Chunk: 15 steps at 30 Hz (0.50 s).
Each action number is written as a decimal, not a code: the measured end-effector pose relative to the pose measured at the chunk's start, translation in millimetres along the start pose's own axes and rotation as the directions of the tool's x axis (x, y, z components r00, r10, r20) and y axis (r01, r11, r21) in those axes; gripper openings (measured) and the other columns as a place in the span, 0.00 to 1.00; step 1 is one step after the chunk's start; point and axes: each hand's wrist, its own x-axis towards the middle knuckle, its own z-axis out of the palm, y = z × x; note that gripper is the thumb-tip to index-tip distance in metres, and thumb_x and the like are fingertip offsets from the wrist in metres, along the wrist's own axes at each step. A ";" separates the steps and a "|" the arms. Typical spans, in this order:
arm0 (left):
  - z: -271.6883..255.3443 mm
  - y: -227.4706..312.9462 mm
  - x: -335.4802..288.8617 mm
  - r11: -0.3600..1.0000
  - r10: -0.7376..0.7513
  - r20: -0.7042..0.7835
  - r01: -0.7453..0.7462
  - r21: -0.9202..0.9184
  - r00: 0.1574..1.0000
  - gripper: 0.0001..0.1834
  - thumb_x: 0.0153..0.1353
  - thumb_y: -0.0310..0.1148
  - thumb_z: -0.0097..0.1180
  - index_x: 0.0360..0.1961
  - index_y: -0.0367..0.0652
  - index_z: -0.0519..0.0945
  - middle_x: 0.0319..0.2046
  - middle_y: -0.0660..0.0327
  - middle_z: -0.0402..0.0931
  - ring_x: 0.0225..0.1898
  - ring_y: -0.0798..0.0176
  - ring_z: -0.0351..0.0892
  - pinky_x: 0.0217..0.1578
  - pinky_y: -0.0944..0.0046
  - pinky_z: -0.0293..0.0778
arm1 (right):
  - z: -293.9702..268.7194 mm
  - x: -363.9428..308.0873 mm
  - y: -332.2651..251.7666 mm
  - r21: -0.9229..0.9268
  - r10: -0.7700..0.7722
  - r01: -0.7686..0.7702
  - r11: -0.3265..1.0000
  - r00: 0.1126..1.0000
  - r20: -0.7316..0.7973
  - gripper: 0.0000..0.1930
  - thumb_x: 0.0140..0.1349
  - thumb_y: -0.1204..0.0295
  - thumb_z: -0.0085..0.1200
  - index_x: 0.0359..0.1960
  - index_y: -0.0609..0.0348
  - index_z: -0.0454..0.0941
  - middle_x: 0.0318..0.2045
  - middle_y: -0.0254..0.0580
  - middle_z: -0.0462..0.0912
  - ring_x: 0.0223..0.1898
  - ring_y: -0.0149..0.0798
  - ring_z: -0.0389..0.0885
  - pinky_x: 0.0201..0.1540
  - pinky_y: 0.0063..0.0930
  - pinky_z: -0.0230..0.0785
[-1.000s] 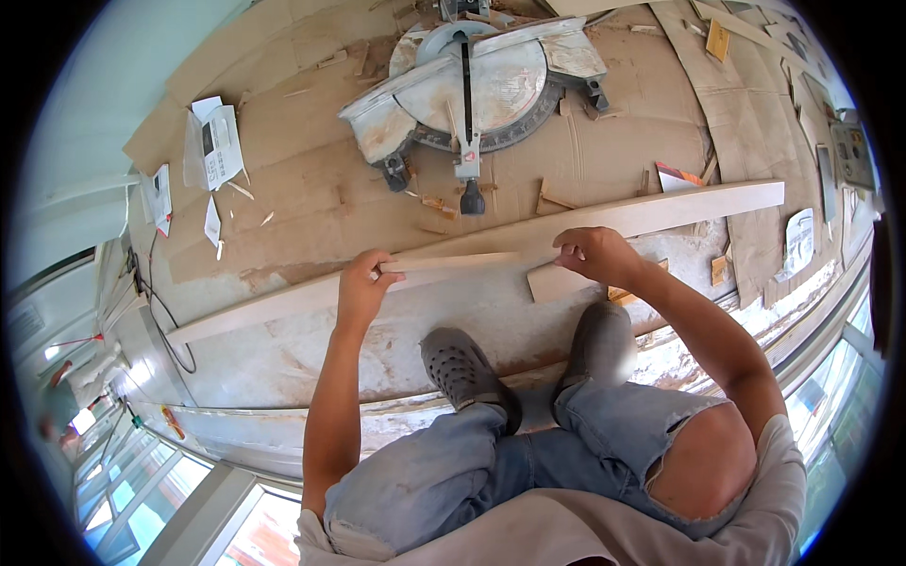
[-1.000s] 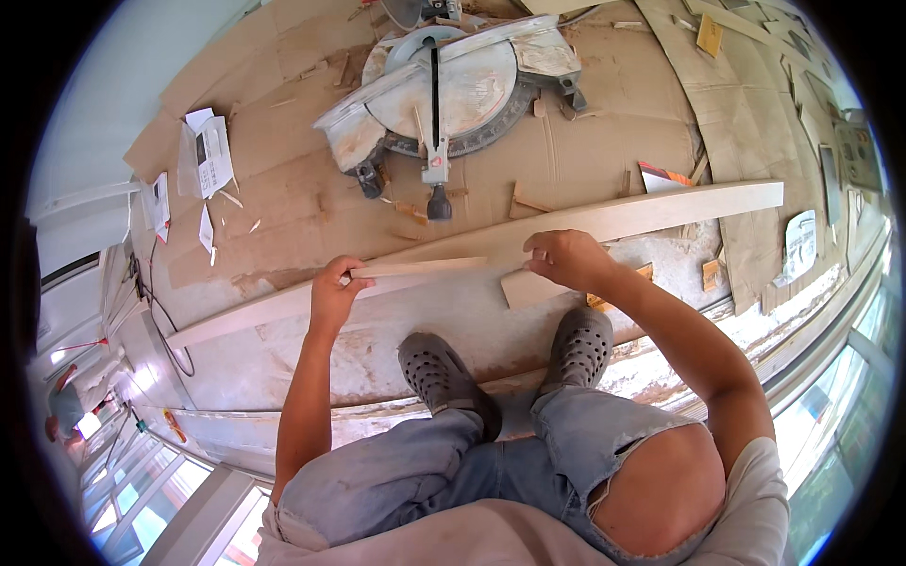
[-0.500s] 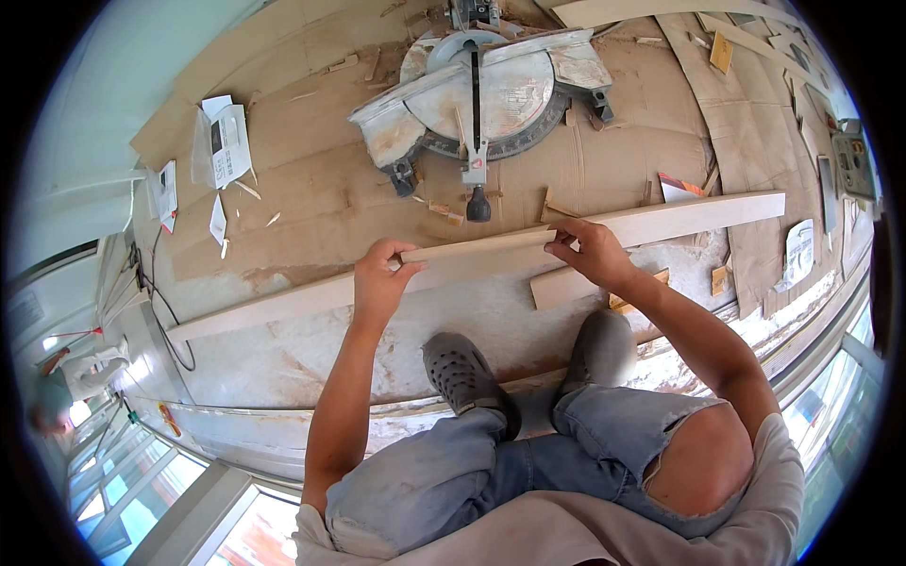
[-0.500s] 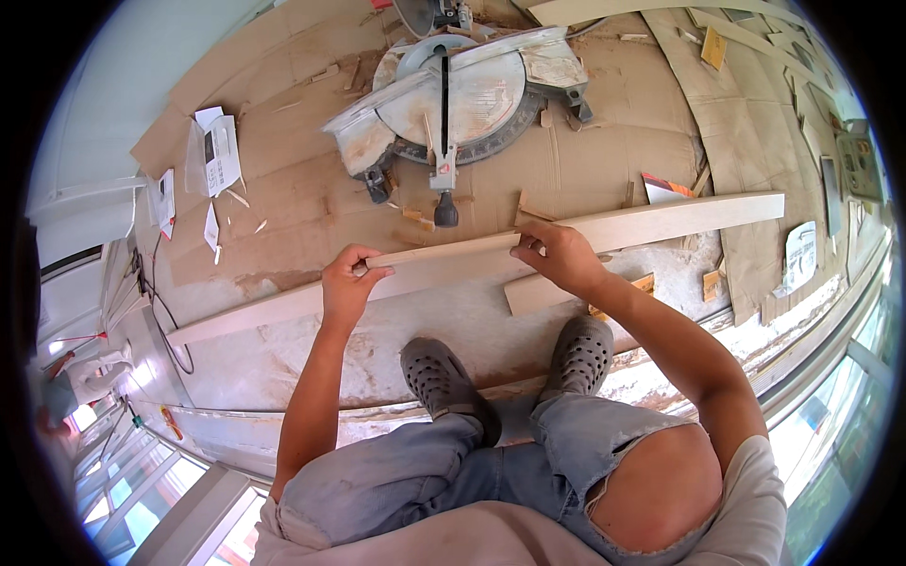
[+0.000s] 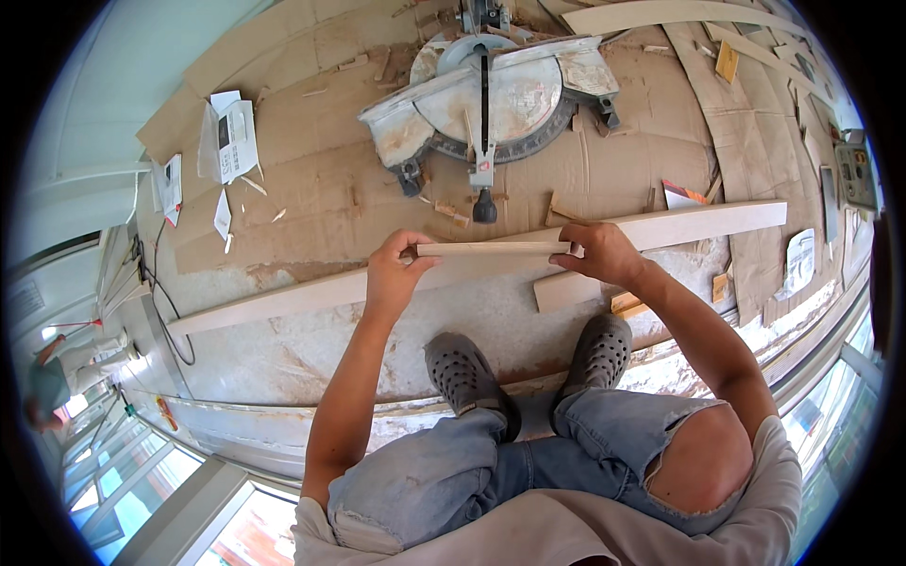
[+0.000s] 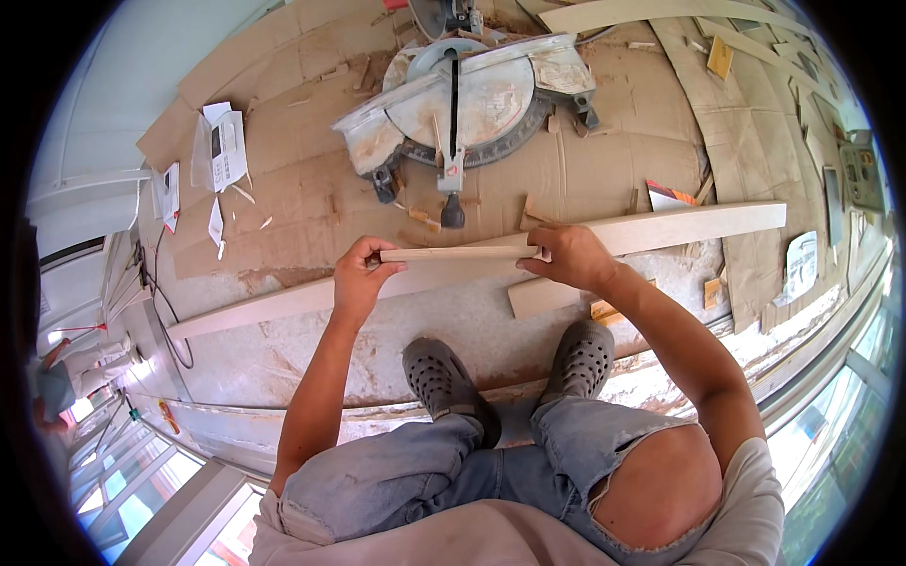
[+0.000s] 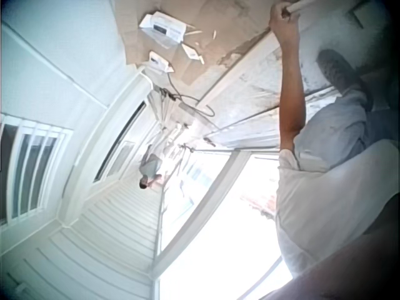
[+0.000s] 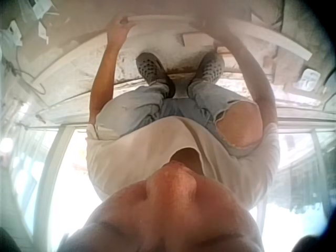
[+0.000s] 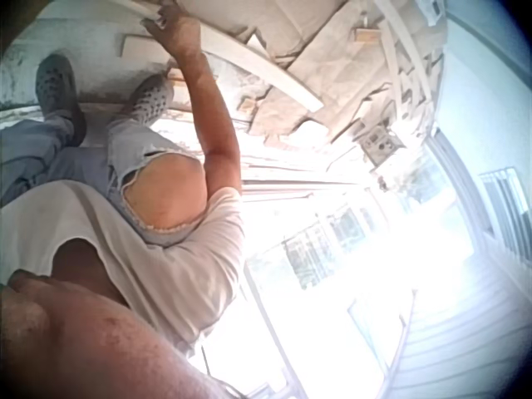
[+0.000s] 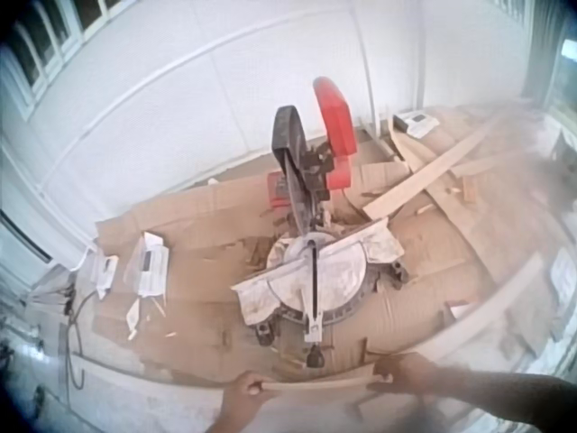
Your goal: The person uses a miter saw to cut several pieces of light-colored wood trim. They position each piece on the saw, lower the blade to cut, and then remove the cut sections. The person also briefly handles a long piece of trim near a wall before moving to the saw station.
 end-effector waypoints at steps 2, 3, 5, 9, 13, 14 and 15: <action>0.2 1.5 2.5 0.999 -0.019 0.014 0.019 -0.034 1.000 0.14 0.55 0.16 0.69 0.42 0.36 0.81 0.37 0.63 0.84 0.39 0.72 0.82 0.42 0.71 0.78 | -2.2 3.1 4.6 -0.123 -0.161 0.153 0.980 0.985 -0.061 0.17 0.58 0.60 0.69 0.39 0.61 0.82 0.34 0.45 0.86 0.35 0.50 0.85 0.40 0.40 0.78; 0.6 6.8 1.8 0.998 -0.036 0.024 0.037 -0.055 0.999 0.14 0.55 0.16 0.69 0.42 0.36 0.81 0.37 0.63 0.84 0.38 0.72 0.82 0.42 0.71 0.78 | -3.5 4.1 5.3 -0.111 -0.178 0.169 0.979 0.981 -0.073 0.16 0.59 0.61 0.69 0.39 0.61 0.82 0.34 0.45 0.86 0.36 0.50 0.85 0.40 0.41 0.78; 1.6 10.5 1.0 0.995 -0.054 0.035 0.057 -0.079 0.998 0.14 0.55 0.15 0.68 0.42 0.36 0.81 0.36 0.64 0.84 0.38 0.73 0.81 0.42 0.71 0.78 | -4.9 6.3 3.8 -0.085 -0.213 0.205 0.975 0.972 -0.095 0.15 0.59 0.63 0.68 0.41 0.60 0.83 0.36 0.44 0.85 0.37 0.50 0.84 0.40 0.42 0.77; 4.1 11.0 3.4 0.975 -0.068 0.055 0.078 -0.210 0.996 0.14 0.56 0.14 0.67 0.43 0.36 0.81 0.36 0.64 0.83 0.38 0.72 0.81 0.43 0.70 0.79 | -3.7 7.8 3.0 0.048 -0.162 0.167 0.985 0.983 -0.086 0.15 0.60 0.64 0.67 0.44 0.60 0.83 0.36 0.47 0.85 0.37 0.52 0.84 0.41 0.43 0.77; 4.0 8.0 7.8 0.952 -0.077 0.074 0.095 -0.289 0.994 0.14 0.57 0.15 0.67 0.45 0.36 0.82 0.37 0.64 0.83 0.39 0.71 0.81 0.43 0.70 0.79 | -8.4 8.5 3.2 0.057 -0.110 0.113 0.992 0.992 -0.058 0.15 0.61 0.64 0.67 0.44 0.60 0.82 0.35 0.50 0.84 0.37 0.56 0.83 0.40 0.43 0.76; 4.5 7.8 8.8 0.952 -0.081 0.076 0.100 -0.290 0.994 0.15 0.58 0.16 0.67 0.46 0.36 0.82 0.38 0.64 0.83 0.39 0.72 0.80 0.44 0.70 0.79 | -10.0 8.5 3.6 0.061 -0.078 0.080 0.995 0.996 -0.032 0.16 0.61 0.64 0.67 0.45 0.61 0.81 0.35 0.51 0.84 0.36 0.57 0.83 0.40 0.44 0.76; 5.0 7.6 9.6 0.951 -0.086 0.079 0.105 -0.291 0.993 0.15 0.58 0.17 0.68 0.46 0.36 0.82 0.38 0.64 0.84 0.40 0.72 0.80 0.44 0.70 0.79 | -9.8 7.9 4.3 0.068 -0.070 0.073 0.995 0.997 -0.037 0.16 0.61 0.64 0.67 0.45 0.61 0.81 0.35 0.51 0.83 0.36 0.57 0.83 0.40 0.44 0.76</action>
